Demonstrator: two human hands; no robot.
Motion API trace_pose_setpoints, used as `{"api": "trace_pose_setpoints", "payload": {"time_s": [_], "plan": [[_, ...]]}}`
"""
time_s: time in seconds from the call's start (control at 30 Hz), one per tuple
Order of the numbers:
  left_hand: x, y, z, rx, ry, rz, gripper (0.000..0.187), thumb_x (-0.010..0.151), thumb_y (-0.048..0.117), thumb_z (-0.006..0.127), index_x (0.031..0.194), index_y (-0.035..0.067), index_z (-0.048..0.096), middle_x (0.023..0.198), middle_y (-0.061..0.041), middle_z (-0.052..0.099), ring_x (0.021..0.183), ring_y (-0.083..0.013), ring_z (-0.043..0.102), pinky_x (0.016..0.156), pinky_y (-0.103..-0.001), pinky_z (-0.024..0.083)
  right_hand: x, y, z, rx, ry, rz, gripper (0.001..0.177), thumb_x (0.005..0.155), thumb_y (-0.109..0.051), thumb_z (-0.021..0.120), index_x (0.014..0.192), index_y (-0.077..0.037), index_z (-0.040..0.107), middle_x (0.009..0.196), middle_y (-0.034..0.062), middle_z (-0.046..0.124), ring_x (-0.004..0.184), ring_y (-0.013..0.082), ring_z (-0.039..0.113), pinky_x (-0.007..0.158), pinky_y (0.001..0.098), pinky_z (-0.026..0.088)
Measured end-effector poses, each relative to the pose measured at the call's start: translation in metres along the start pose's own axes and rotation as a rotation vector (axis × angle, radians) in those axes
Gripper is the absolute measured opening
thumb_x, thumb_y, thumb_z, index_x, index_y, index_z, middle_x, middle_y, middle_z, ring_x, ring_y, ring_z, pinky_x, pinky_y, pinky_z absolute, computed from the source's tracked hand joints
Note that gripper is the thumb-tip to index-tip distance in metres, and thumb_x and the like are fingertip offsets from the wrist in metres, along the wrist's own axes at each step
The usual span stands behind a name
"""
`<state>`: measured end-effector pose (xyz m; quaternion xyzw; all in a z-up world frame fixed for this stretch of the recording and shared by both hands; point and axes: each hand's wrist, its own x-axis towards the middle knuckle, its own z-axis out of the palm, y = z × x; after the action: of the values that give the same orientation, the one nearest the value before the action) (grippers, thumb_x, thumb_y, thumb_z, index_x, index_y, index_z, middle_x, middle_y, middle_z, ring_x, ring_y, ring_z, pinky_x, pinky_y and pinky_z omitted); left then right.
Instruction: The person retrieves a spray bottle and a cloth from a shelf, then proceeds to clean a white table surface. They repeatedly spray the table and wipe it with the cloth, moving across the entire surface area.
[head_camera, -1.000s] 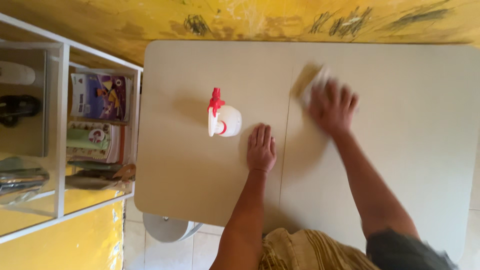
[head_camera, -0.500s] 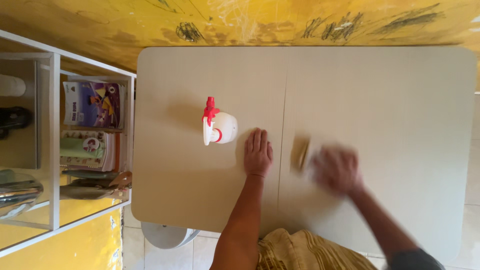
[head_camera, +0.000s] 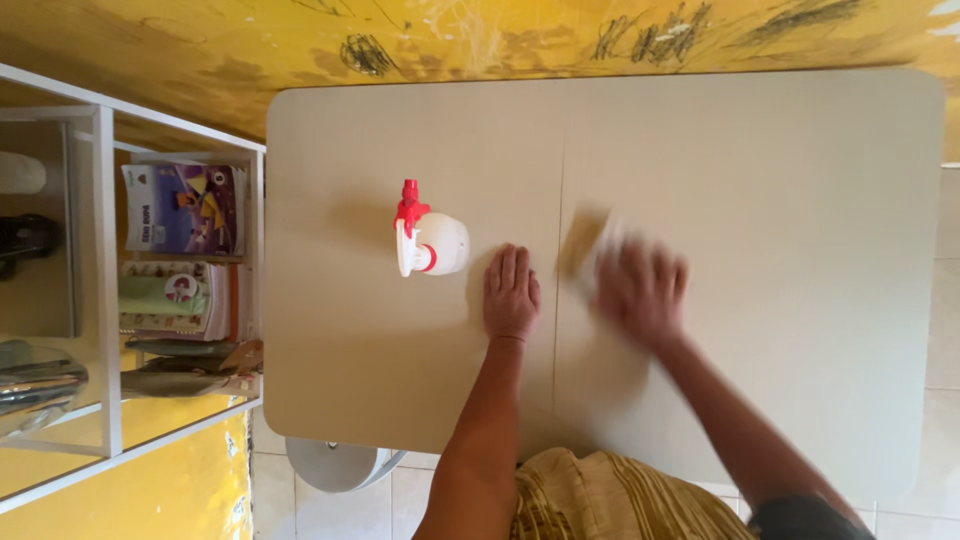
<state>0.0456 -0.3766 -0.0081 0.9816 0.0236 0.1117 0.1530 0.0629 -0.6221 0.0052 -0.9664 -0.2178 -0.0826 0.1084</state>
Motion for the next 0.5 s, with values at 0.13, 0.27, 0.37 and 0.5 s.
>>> {"api": "trace_pose_setpoints", "payload": {"time_s": [0.13,0.27,0.37,0.5], "plan": [[0.0,0.003,-0.004,-0.013,0.033,0.003,0.045,0.102,0.024,0.052,0.143,0.006,0.057,0.152,-0.012,0.051,0.144,-0.0325,0.044,0.119,-0.048,0.035,-0.122,-0.047,-0.052,0.166,-0.261,-0.164,0.061,0.09,-0.064,0.054,0.145,-0.043,0.041,0.155,0.0105,0.033,0.14,0.0439,0.029,0.111,0.0675,0.02],[0.0,0.001,-0.005,-0.022,0.015,0.01,0.045,0.103,0.025,0.052,0.143,0.005,0.057,0.153,-0.013,0.05,0.145,-0.0328,0.043,0.12,-0.048,0.035,-0.109,0.007,-0.044,0.163,-0.318,-0.34,0.064,0.085,-0.069,0.052,0.143,-0.042,0.044,0.154,0.0109,0.036,0.14,0.0415,0.029,0.112,0.0688,0.019],[0.001,0.0,0.0,0.002,0.013,0.0,0.045,0.104,0.026,0.052,0.144,0.006,0.057,0.153,-0.012,0.05,0.145,-0.0322,0.043,0.12,-0.048,0.035,-0.031,0.062,-0.013,-0.1,-0.441,-0.065,0.069,0.084,-0.068,0.055,0.145,-0.037,0.047,0.157,0.0095,0.036,0.143,0.0374,0.031,0.113,0.066,0.023],[0.001,0.001,0.001,-0.002,0.003,-0.001,0.046,0.104,0.027,0.051,0.145,0.007,0.056,0.154,-0.012,0.049,0.145,-0.0325,0.042,0.12,-0.048,0.034,0.086,0.116,0.006,-0.069,-0.07,0.297,0.058,0.102,-0.053,0.055,0.157,-0.036,0.05,0.166,0.0098,0.038,0.144,0.0432,0.035,0.112,0.0652,0.03]]}}
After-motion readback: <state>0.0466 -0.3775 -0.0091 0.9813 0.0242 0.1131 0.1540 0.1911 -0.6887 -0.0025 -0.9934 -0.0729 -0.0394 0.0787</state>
